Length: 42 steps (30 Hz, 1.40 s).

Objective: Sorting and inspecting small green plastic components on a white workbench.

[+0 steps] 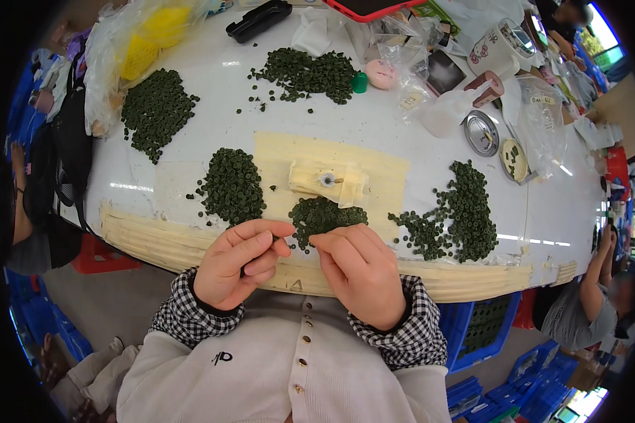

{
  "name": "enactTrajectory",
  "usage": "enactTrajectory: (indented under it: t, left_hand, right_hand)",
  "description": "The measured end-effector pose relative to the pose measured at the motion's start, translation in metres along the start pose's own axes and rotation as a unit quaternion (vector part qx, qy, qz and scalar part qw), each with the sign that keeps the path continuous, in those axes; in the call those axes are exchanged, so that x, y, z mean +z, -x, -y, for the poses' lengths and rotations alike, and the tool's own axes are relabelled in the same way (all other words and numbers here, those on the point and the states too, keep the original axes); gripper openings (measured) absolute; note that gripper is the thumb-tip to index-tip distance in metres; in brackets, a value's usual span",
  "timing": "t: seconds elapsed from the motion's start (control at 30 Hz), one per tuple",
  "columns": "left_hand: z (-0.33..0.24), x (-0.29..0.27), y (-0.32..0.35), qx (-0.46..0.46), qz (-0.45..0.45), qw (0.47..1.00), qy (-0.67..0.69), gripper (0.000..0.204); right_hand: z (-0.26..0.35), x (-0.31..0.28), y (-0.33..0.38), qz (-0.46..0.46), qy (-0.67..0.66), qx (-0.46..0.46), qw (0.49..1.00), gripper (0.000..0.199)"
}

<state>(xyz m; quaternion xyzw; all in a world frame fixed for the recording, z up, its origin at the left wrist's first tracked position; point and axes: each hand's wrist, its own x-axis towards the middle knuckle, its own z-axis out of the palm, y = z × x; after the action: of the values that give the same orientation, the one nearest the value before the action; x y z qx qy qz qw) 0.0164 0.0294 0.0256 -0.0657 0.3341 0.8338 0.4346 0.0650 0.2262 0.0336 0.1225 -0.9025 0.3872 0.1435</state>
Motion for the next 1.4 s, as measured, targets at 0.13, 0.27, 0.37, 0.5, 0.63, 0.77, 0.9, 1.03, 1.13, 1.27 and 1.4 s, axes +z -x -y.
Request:
enactTrajectory:
  t: [0.13,0.27,0.37,0.5,0.63,0.77,0.9,1.03,1.13,1.27,1.4]
  left_hand:
    - [0.002,-0.003,-0.001,0.000,0.021,1.000,0.008,0.025]
    - [0.002,-0.001,0.001,0.001,0.014,1.000,-0.002,0.020]
    - [0.007,-0.005,0.000,0.022,0.014,1.000,-0.012,0.018]
    - [0.007,-0.003,-0.001,0.021,-0.001,0.999,-0.024,0.017]
    - [0.004,-0.001,-0.001,0.003,0.000,1.000,-0.011,0.018]
    - [0.004,0.000,-0.002,0.006,0.014,1.000,0.003,0.017]
    - [0.005,0.001,-0.002,0.013,0.017,1.000,0.007,0.016]
    - [0.011,-0.002,-0.003,0.036,0.017,0.999,-0.021,0.017]
    - [0.010,0.000,-0.002,0.027,0.001,0.999,-0.039,0.018]
    - [0.005,0.000,-0.001,0.005,0.017,1.000,0.002,0.021]
    - [0.005,0.002,-0.001,0.013,0.009,1.000,-0.009,0.022]
  right_hand:
    - [0.006,-0.005,-0.001,-0.014,-0.092,0.062,0.994,0.021]
    - [0.002,-0.005,0.003,-0.026,-0.186,0.106,0.976,0.019]
    - [0.001,-0.005,0.006,-0.019,-0.303,0.183,0.935,0.015]
    - [0.003,-0.007,0.008,-0.007,-0.401,0.253,0.881,0.011]
    - [-0.001,-0.005,0.009,-0.001,-0.422,0.246,0.872,0.011]
    - [0.001,-0.005,0.009,0.014,-0.448,0.251,0.858,0.012]
    - [0.002,-0.005,0.008,0.029,-0.468,0.260,0.844,0.013]
    - [0.002,-0.004,0.007,0.030,-0.486,0.250,0.837,0.013]
    - [0.003,0.000,0.007,0.008,-0.453,0.226,0.863,0.011]
    - [0.006,-0.001,0.003,-0.012,-0.318,0.162,0.934,0.011]
    - [0.009,-0.001,-0.002,-0.028,-0.238,0.092,0.967,0.012]
